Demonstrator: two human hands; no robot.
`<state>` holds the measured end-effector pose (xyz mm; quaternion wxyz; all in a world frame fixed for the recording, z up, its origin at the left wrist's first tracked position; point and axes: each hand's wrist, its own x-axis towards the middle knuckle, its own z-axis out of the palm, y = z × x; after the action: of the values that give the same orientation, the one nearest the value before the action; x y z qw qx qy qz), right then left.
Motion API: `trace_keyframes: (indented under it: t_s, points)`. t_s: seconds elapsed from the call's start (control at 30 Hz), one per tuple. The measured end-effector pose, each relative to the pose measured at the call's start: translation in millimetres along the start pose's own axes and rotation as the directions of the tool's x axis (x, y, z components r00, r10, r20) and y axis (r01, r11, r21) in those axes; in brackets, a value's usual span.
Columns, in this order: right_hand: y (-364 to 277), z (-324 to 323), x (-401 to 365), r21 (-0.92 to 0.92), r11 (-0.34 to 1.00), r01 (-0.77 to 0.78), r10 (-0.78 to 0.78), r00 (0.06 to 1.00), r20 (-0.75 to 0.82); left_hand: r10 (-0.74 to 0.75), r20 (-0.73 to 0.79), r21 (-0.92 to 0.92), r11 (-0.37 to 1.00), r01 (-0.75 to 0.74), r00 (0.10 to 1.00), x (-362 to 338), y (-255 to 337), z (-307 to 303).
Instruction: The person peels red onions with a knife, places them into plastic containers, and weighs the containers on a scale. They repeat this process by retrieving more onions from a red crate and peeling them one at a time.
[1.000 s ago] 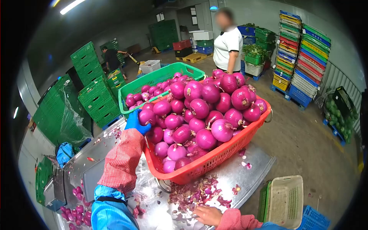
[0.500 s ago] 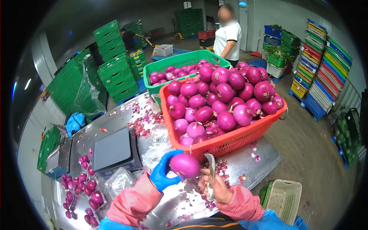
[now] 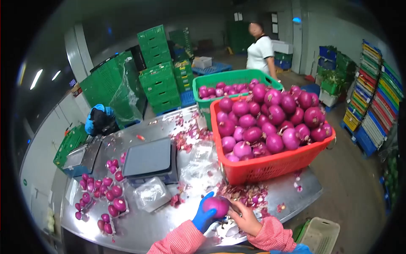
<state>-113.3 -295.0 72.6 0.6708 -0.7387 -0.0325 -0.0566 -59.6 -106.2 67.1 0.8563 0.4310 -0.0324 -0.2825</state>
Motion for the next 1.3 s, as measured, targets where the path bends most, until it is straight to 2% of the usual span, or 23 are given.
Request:
trace_keyframes:
  t_s: [0.03, 0.07, 0.1, 0.17, 0.27, 0.33, 0.37, 0.5, 0.6, 0.87, 0.93, 1.07, 1.27, 1.3]
  points:
    - [-6.2, -11.4, -0.9, -0.178, 0.983, 0.036, -0.033, 0.999, 0.020, 0.014, -0.006, -0.033, 0.999, -0.014, 1.000, 2.9, 0.0, -1.1]
    - [14.1, -16.7, 1.6, -0.165, 0.986, 0.005, -0.003, 1.000, 0.016, 0.046, 0.010, 0.005, 0.999, -0.047, 0.999, 8.7, -7.5, -14.8]
    - [0.5, -20.6, -0.2, -0.074, 0.989, -0.129, 0.125, 0.991, -0.054, 0.097, 0.042, 0.076, 0.992, -0.100, 0.994, 14.5, -7.1, -20.9]
    - [-18.5, -31.8, 3.3, -0.100, 0.984, -0.148, 0.135, 0.982, -0.130, 0.163, 0.055, 0.174, 0.970, -0.170, 0.985, 13.8, -5.1, -20.9]
    - [-20.9, -44.8, -2.4, -0.403, 0.900, 0.169, -0.203, 0.978, -0.042, 0.183, 0.009, 0.202, 0.962, -0.181, 0.983, 7.1, 6.8, 2.1]
    - [-41.4, -45.9, -9.2, -0.538, 0.828, 0.156, -0.162, 0.986, 0.037, 0.185, 0.015, 0.234, 0.955, -0.184, 0.983, 2.9, 8.8, 14.8]
    - [-37.0, -44.9, -10.4, -0.622, 0.737, 0.263, -0.288, 0.955, 0.063, 0.168, 0.023, 0.255, 0.952, -0.169, 0.985, 2.0, 7.7, 14.2]
    - [-40.4, -43.6, -10.0, -0.774, 0.546, 0.321, -0.377, 0.919, 0.116, 0.162, 0.099, 0.296, 0.937, -0.184, 0.982, -0.5, 2.8, 18.1]
    - [-37.1, -42.1, -5.4, -0.772, 0.540, 0.335, -0.433, 0.897, 0.086, 0.115, 0.151, 0.314, 0.936, -0.157, 0.982, -4.6, 3.6, 28.5]
    - [-27.8, -46.6, -0.5, -0.826, 0.403, 0.395, -0.459, 0.868, 0.191, -0.049, 0.144, 0.178, 0.984, 0.023, 0.988, -11.5, -0.1, 41.1]
    - [-21.2, -50.1, -2.6, -0.808, 0.457, 0.373, -0.441, 0.884, 0.158, -0.072, 0.139, 0.138, 0.989, 0.053, 0.988, -12.1, 0.2, 43.5]
    - [-8.9, -56.8, -8.8, -0.795, 0.523, 0.308, -0.414, 0.907, 0.079, -0.020, 0.136, 0.209, 0.978, -0.009, 0.990, -10.0, 0.5, 41.4]
    - [-1.3, -51.1, -6.0, -0.814, 0.548, 0.192, -0.383, 0.923, -0.040, 0.073, 0.169, 0.361, 0.923, -0.131, 0.983, -4.5, -4.7, 32.3]
    - [-1.2, -56.3, -11.4, -0.822, 0.549, 0.152, -0.321, 0.946, -0.040, 0.105, 0.165, 0.354, 0.922, -0.159, 0.981, -2.0, -1.7, 30.4]
